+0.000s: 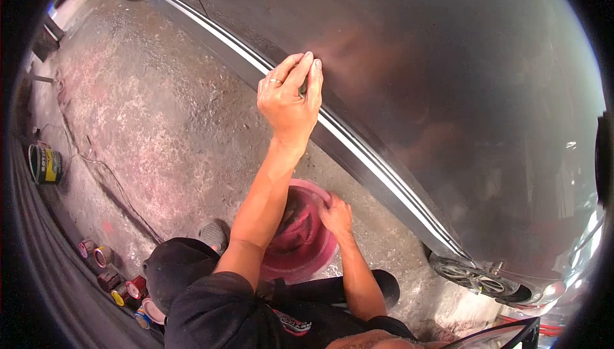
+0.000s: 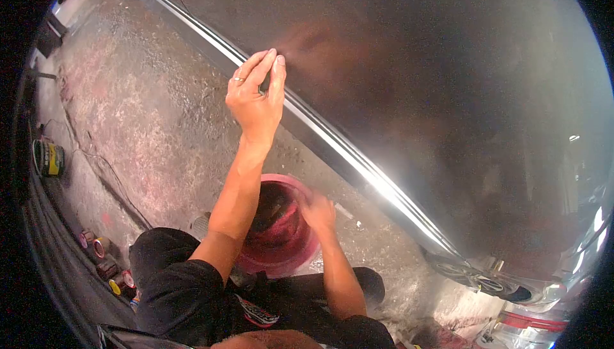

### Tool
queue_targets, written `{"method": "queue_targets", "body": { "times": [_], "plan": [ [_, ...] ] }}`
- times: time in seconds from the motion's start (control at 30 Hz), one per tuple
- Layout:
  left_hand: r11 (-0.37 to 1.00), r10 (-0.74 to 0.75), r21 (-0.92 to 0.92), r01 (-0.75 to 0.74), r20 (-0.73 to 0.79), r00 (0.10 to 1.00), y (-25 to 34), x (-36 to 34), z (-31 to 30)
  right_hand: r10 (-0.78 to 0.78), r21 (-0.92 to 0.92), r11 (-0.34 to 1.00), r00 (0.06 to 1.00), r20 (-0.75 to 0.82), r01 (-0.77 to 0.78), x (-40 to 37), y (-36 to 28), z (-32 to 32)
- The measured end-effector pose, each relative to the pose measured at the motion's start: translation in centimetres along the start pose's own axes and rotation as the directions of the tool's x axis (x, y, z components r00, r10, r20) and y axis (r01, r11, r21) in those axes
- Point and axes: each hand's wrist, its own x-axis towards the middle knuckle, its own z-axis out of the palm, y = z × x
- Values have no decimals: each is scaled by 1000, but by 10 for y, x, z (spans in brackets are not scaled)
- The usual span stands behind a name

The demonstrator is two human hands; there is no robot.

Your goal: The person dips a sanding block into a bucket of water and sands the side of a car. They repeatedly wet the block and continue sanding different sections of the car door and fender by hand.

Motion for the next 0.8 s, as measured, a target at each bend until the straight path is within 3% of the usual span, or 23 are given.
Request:
{"method": "queue_targets", "body": {
  "times": [0.37, 0.53, 0.8],
  "plan": [
    [999, 31, 33, -31, -1, 1000, 2, 2, 0, 26, 4, 1000, 1000, 0, -26, 1, 0, 1],
    [998, -13, -64, 14, 3, 1000, 0, 2, 1, 27, -6, 1000, 1000, 8, -27, 1, 0, 0],
    [997, -13, -71, 13, 7, 1000, 1, 3, 1, 66, -1, 998, 997, 38, -66, 1, -6, -4]
  ]
}}
